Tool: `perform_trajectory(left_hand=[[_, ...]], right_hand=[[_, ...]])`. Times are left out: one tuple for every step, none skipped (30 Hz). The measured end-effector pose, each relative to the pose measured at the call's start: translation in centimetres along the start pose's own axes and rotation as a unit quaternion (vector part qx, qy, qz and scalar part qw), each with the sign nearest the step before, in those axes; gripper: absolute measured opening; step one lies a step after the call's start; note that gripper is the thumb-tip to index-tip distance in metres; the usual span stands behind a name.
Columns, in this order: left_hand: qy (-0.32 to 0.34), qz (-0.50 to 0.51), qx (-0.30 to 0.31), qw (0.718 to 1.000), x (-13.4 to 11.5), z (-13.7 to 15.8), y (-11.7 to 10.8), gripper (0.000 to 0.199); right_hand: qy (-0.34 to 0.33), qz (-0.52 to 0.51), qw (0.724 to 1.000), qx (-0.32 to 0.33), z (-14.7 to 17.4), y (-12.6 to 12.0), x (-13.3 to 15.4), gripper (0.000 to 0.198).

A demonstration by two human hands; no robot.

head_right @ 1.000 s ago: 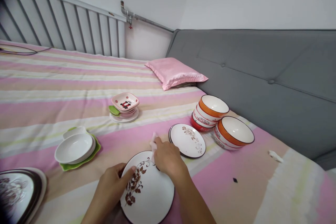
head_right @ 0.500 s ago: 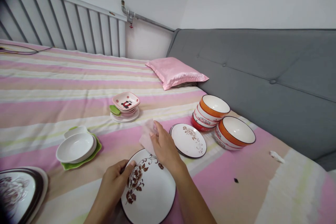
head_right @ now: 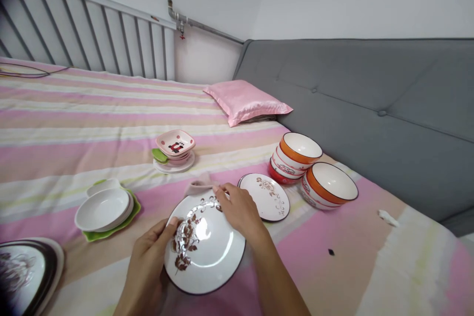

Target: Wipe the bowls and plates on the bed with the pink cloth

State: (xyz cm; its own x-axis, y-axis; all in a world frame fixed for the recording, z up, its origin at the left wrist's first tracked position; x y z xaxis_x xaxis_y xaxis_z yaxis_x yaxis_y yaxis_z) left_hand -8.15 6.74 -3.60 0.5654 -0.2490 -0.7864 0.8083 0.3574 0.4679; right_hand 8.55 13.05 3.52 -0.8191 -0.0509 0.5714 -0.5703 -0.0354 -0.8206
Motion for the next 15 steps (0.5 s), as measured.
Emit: perform_trajectory(left_hand=[[0.014,0.014,-0.023,1.000,-0.3,-0.1,-0.4,0.046],[0.030,0.027,-0.050,0.998,-0.6,-0.2,-0.8,0.045],[0.048,0.038,-0.080,0.995,-0.9,-0.3,-1.4,0.043],[0.063,0.046,-0.108,0.991,-1.1,-0.3,-1.9,0.041],[0.073,0.052,-0.131,0.987,-1.3,-0.3,-2.3,0.038],[0.079,0.056,-0.146,0.984,-1.5,-0.3,-2.6,0.037],[0.080,0.058,-0.153,0.983,-1.6,-0.3,-2.7,0.037],[0.078,0.059,-0.150,0.984,-1.6,-0.4,-2.7,0.037],[0.077,0.056,-0.143,0.985,-1.6,-0.4,-2.5,0.040],[0.076,0.048,-0.132,0.987,-1.7,-0.4,-2.3,0.043],[0.075,0.035,-0.119,0.989,-1.8,-0.3,-2.0,0.046],[0.072,0.018,-0.104,0.992,-1.8,-0.3,-1.6,0.049],[0.067,-0.003,-0.087,0.994,-1.8,-0.2,-1.2,0.051],[0.061,-0.027,-0.072,0.995,-1.8,-0.1,-0.8,0.054],[0.055,-0.049,-0.057,0.996,-1.7,0.0,-0.5,0.056]], right_hand=[[-0.002,-0.004,1.000,-0.002,0.1,-0.1,0.1,0.046],[-0.005,-0.010,1.000,-0.003,0.2,-0.2,0.2,0.047],[-0.009,-0.020,1.000,0.000,0.2,-0.2,0.3,0.047],[-0.014,-0.031,0.999,0.005,0.2,-0.1,0.4,0.046],[-0.020,-0.043,0.999,0.013,0.2,0.1,0.5,0.044],[-0.026,-0.051,0.998,0.020,0.2,0.3,0.5,0.042],[-0.029,-0.055,0.998,0.024,0.2,0.5,0.5,0.039],[-0.030,-0.055,0.998,0.023,0.1,0.6,0.5,0.036],[-0.027,-0.050,0.998,0.015,-0.1,0.6,0.3,0.034],[-0.021,-0.042,0.999,0.002,-0.2,0.5,0.1,0.032],[-0.013,-0.034,0.999,-0.015,-0.4,0.4,-0.2,0.032],[-0.006,-0.027,0.999,-0.032,-0.6,0.2,-0.6,0.031],[0.000,-0.024,0.999,-0.049,-0.9,0.0,-1.0,0.031],[0.006,-0.027,0.998,-0.064,-1.1,-0.1,-1.4,0.031],[0.012,-0.038,0.996,-0.074,-1.4,-0.1,-1.9,0.032]])
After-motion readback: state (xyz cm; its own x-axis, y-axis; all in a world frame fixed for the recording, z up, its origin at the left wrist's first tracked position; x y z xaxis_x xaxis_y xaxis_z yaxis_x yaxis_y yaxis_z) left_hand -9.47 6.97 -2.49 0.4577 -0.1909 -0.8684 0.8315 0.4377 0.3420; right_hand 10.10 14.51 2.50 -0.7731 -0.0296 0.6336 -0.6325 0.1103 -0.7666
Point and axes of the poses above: each hand's wrist, its own z-axis away from the middle knuckle, its own y-axis out of the palm, x = y × z, the point moved 7 cm from there along -z, towards the middle knuckle, and after that the axes turned 3 degrees about z, right-handed, at the moved point
